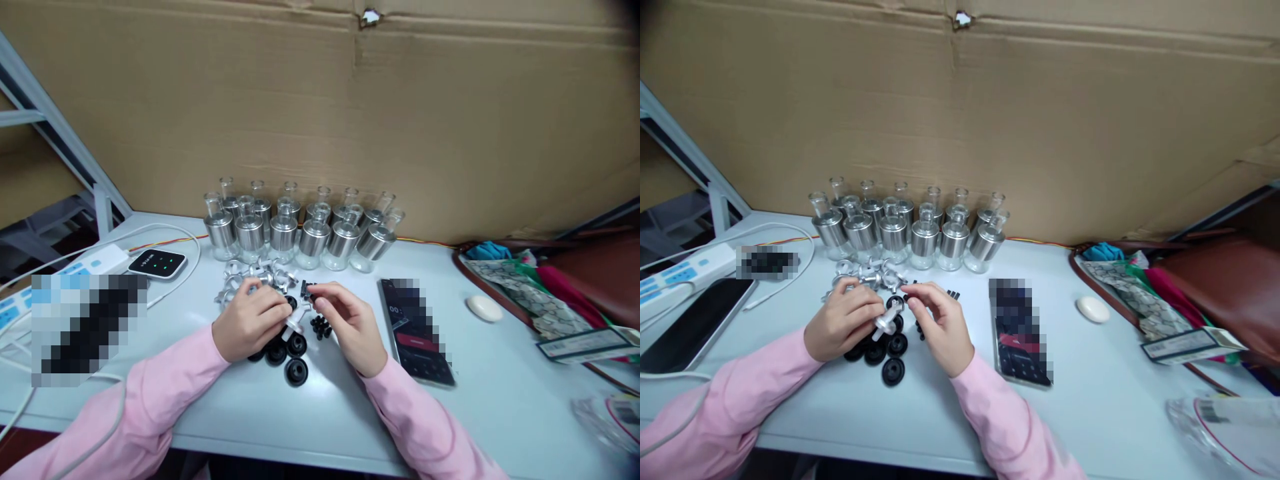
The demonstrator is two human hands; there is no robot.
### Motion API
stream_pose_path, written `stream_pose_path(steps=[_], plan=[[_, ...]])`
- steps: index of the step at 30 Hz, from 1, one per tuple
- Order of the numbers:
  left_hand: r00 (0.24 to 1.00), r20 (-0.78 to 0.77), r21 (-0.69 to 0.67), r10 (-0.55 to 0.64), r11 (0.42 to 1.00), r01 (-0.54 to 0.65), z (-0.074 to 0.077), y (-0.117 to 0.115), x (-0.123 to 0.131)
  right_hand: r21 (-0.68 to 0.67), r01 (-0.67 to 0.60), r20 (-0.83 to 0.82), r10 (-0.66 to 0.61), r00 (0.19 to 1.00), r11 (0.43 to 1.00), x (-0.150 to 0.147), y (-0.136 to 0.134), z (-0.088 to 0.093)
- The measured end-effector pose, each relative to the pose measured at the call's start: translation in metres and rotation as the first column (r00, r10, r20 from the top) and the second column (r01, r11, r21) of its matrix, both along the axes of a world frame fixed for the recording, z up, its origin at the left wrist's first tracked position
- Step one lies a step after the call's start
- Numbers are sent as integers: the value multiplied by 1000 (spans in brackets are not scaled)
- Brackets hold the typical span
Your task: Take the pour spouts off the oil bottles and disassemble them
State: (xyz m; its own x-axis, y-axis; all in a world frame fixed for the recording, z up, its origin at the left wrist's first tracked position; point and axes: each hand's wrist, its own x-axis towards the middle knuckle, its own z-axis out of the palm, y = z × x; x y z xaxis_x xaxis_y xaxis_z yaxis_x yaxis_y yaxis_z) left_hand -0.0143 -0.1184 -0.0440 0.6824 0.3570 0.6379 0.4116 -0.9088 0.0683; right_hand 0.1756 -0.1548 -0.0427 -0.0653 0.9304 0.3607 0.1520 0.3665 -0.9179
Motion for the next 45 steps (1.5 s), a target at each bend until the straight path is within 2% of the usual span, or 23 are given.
stream_pose_path(steps=[3, 9, 18, 23, 29, 32, 37, 41, 45], plan=[[1000, 0, -8, 0, 1000, 0, 0, -1, 1, -72, -15, -89, 8, 996, 997, -2, 0, 0], [1000, -3, -10, 4, 1000, -4, 0, 1, -1, -104, 10, -84, -19, 996, 995, -3, 1, 1], [1000, 15, -1, -2, 1000, 2, 1, 0, -1, -242, -88, -224, 33, 974, 966, -2, 2, -2], [1000, 3, 7, -12, 1000, 12, -1, 1, -1, -324, -242, -444, 79, 893, 914, -2, 6, -11], [1000, 11, 15, -26, 1000, 26, -3, 0, -1, -368, -383, -633, 73, 771, 847, -7, 5, -7], [1000, 8, 25, -22, 999, 22, -2, 0, -2, -389, -434, -674, 71, 736, 813, -9, 3, -7], [1000, 14, 38, 9, 999, -10, 0, 2, -2, -393, -567, -718, 144, 681, 724, -10, 1, -8], [999, 40, 35, 8, 999, -9, 1, 2, -3, -382, -602, -749, 147, 646, 702, -10, 0, -5], [999, 50, 20, -7, 1000, 6, 1, 0, -2, -396, -594, -736, 145, 662, 700, -10, 0, -6]])
